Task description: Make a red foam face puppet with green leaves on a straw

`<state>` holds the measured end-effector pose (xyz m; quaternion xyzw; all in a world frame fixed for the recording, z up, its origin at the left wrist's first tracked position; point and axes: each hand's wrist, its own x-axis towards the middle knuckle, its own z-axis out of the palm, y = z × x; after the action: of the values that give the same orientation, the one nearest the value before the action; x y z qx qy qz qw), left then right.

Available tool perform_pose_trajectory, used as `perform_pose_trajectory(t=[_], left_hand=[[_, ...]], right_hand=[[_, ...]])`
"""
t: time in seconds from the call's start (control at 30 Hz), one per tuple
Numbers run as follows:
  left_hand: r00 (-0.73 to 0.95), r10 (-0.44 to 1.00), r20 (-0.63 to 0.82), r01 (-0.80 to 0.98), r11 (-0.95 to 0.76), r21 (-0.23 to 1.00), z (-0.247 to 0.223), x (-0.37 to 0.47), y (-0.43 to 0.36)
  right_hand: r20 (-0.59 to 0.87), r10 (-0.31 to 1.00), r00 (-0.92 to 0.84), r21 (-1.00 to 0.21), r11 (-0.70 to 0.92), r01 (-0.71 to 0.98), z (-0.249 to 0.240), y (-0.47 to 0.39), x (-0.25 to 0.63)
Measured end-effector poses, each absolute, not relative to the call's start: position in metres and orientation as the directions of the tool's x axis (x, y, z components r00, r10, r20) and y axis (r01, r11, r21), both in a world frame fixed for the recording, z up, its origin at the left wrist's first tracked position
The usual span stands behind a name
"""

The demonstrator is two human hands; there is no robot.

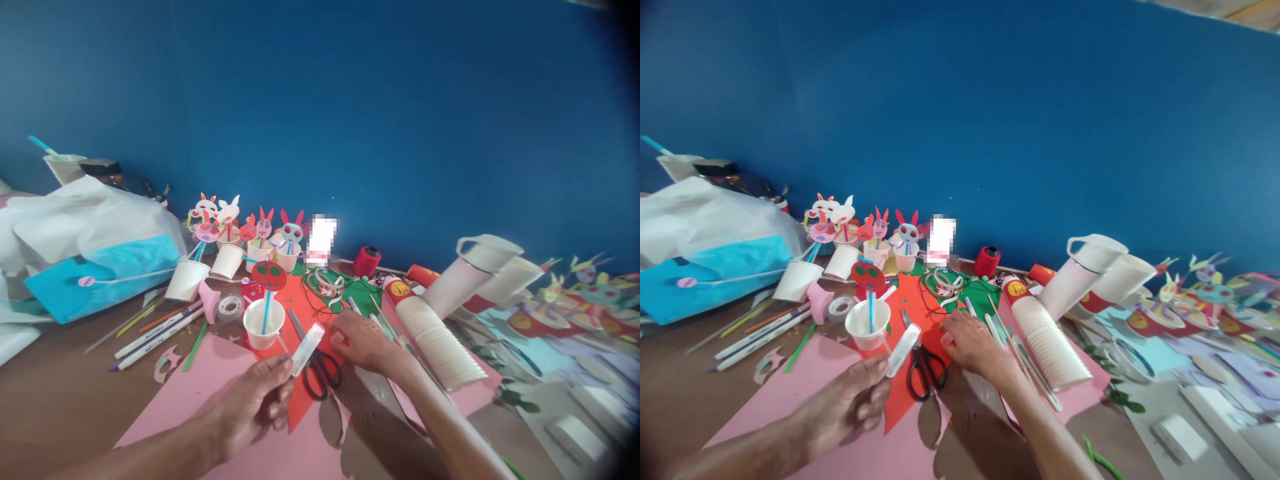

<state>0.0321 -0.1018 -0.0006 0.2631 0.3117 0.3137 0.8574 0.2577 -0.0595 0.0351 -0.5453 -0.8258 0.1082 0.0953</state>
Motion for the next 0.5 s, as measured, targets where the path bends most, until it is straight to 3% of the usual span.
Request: perform_pose_trajectory(t=[0.1, 0.27, 0.4, 0.5], left_hand=[[0.617, 0.691, -0.377, -0.390, 0.684, 0.616, -0.004, 0.033, -0.103], [0.614, 0.696, -0.372, -0.398, 0.680, 0.615, -0.007, 0.036, -0.105], [0.571, 0.746, -0.342, -0.195, 0.528, 0.827, 0.009, 0.027, -0.100], [0.506, 0.838, -0.202, 0.060, 0.200, 0.978, 0.028, 0.014, -0.092]], right_hand=[[0.151, 0.919, -0.364, -0.444, 0.392, 0.806, 0.046, -0.068, 0.244], [0.090, 0.911, -0.403, -0.793, 0.310, 0.525, 0.048, -0.085, 0.211], [0.054, 0.919, -0.391, -0.897, 0.217, 0.386, 0.044, -0.094, 0.198], [-0.013, 0.910, -0.414, -0.884, 0.182, 0.430, 0.056, -0.100, 0.204]])
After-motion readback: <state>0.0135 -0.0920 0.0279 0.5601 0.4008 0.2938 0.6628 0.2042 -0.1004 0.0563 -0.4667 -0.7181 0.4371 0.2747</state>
